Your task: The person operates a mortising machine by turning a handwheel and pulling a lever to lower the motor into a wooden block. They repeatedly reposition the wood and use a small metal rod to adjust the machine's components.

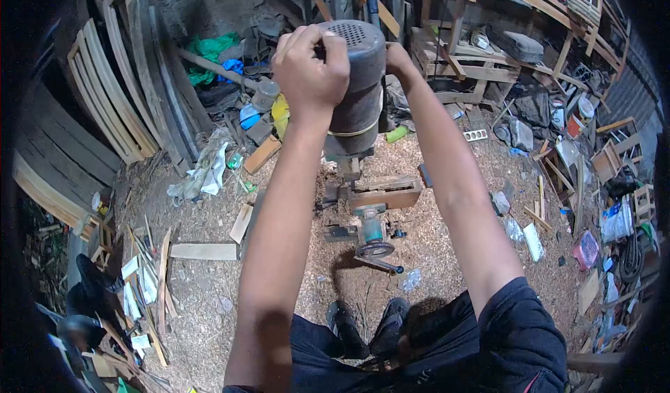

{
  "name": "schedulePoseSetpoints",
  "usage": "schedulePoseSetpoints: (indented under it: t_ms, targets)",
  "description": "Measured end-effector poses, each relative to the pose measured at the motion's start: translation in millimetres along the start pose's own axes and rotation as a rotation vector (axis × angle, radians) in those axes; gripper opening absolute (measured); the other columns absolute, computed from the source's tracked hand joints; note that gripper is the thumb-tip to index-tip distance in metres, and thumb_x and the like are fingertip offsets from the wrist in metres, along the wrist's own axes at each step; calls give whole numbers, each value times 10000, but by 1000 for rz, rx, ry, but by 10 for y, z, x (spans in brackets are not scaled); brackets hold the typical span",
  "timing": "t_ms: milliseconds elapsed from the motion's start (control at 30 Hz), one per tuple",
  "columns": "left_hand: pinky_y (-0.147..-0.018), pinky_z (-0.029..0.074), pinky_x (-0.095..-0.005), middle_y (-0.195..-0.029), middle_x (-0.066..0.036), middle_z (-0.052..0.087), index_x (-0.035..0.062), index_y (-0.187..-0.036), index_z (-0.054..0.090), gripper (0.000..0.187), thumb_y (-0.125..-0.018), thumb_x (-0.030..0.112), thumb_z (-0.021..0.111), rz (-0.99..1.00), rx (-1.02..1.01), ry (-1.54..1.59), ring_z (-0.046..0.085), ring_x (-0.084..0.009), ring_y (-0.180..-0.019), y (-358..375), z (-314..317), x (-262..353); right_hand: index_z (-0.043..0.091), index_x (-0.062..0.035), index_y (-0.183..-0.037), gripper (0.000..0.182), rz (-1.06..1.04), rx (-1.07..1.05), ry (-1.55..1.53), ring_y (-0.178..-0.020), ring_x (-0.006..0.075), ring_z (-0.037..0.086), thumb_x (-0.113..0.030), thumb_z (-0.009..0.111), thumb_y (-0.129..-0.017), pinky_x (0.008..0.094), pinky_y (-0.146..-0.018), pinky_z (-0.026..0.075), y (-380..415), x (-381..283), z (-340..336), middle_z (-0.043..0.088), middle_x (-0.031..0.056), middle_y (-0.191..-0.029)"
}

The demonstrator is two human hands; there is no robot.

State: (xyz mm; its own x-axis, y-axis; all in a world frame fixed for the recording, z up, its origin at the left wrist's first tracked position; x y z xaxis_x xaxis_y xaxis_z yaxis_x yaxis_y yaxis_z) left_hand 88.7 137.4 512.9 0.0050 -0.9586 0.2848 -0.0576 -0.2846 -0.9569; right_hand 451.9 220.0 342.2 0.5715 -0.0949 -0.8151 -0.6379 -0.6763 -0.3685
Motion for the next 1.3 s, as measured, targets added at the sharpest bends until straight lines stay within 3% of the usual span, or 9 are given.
schedulePoseSetpoints:
  t_ms: [200, 300, 333, 467, 500, 700, 767, 900, 1300]
  targets:
    - [-778, 478, -407, -833, -157, 682, 35, -807, 690, 256, -857, 232, 536, -18, 6, -24, 623, -355, -833, -31, 24, -33, 680, -108, -1195, 622, 269, 72, 212, -1178, 436, 567, -633, 497, -916, 461, -988, 452, 580, -351, -237, 629, 242, -1223]
    - [-879, 451, -433, -1012, -179, 660, 20, -936, 661, 316, -927, 284, 489, 9, -55, -16, 596, -377, -975, 17, -49, -22, 664, -75, -1203, 577, 18, 60, 266, -1141, 472, 568, -557, 500, -931, 491, -980, 447, 773, 58, 17, 629, 262, -1199]
    - [-918, 440, -438, -1069, -187, 649, 19, -984, 655, 332, -945, 297, 479, 40, -35, 15, 585, -381, -1024, 79, -92, -30, 637, -9, -1185, 535, 45, 342, 208, -1113, 478, 565, -462, 493, -939, 500, -964, 441, 1179, 100, -123, 622, 297, -1159]
    - [-1102, 320, -456, -1319, -244, 532, -3, -1280, 523, 421, -975, 285, 486, 12, -62, -44, 469, -406, -1265, 813, -491, 157, 587, 36, -1160, 369, 64, 443, 46, -1039, 455, 591, -264, 544, -950, 472, -894, 461, 2929, 551, -244, 631, 306, -1060]
    - [-1119, 301, -458, -1340, -253, 516, -9, -1312, 499, 441, -967, 265, 503, -42, -85, -44, 451, -410, -1289, 1120, -630, 180, 587, 39, -1158, 402, 150, 284, 148, -992, 452, 615, -288, 589, -924, 466, -865, 482, 3272, 895, -133, 651, 285, -1036]
    - [-1009, 416, -457, -1190, -233, 596, -5, -1174, 586, 340, -862, 127, 610, -706, -610, -44, 558, -410, -1130, 3444, -1102, -191, 632, 24, -1173, 440, 461, -110, 253, -1053, 415, 635, -290, 648, -866, 438, -926, 494, 4982, 1688, 154, 669, 270, -1087]
    - [-988, 433, -440, -1145, -218, 622, -3, -1137, 609, 317, -853, 135, 625, -704, -660, -88, 573, -398, -1113, 3846, -1234, -187, 663, -10, -1156, 406, 517, -227, 282, -1050, 409, 638, -292, 649, -865, 434, -930, 494, 5162, 1528, 164, 673, 256, -1096]
    - [-915, 467, -473, -1058, -219, 635, 34, -1090, 626, 282, -824, 124, 617, -631, -683, -70, 601, -402, -1021, 3937, -1314, 106, 669, 8, -1134, 470, 429, -548, 449, -987, 334, 680, -382, 633, -875, 399, -880, 518, 5184, 924, 146, 699, 228, -1040]
    - [-915, 482, -430, -1057, -205, 661, 10, -1042, 667, 287, -801, 165, 649, -686, -858, -35, 618, -361, -1035, 3664, -1482, 814, 709, 6, -1018, 464, 217, -426, 479, -990, 412, 651, -427, 639, -864, 454, -904, 499, 5297, -129, -128, 681, 269, -1018]
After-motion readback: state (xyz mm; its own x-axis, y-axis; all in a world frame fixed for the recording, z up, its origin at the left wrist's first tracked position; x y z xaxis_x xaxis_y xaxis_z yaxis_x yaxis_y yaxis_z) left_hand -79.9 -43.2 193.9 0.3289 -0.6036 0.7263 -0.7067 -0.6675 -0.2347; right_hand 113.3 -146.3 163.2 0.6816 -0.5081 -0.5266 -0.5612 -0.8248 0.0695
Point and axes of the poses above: each hand's wrist, its own y-axis away from the middle knuckle, its own z-axis out of the palm, x = y × z, the point moved 8 cm from there along -y, towards the middle knuckle
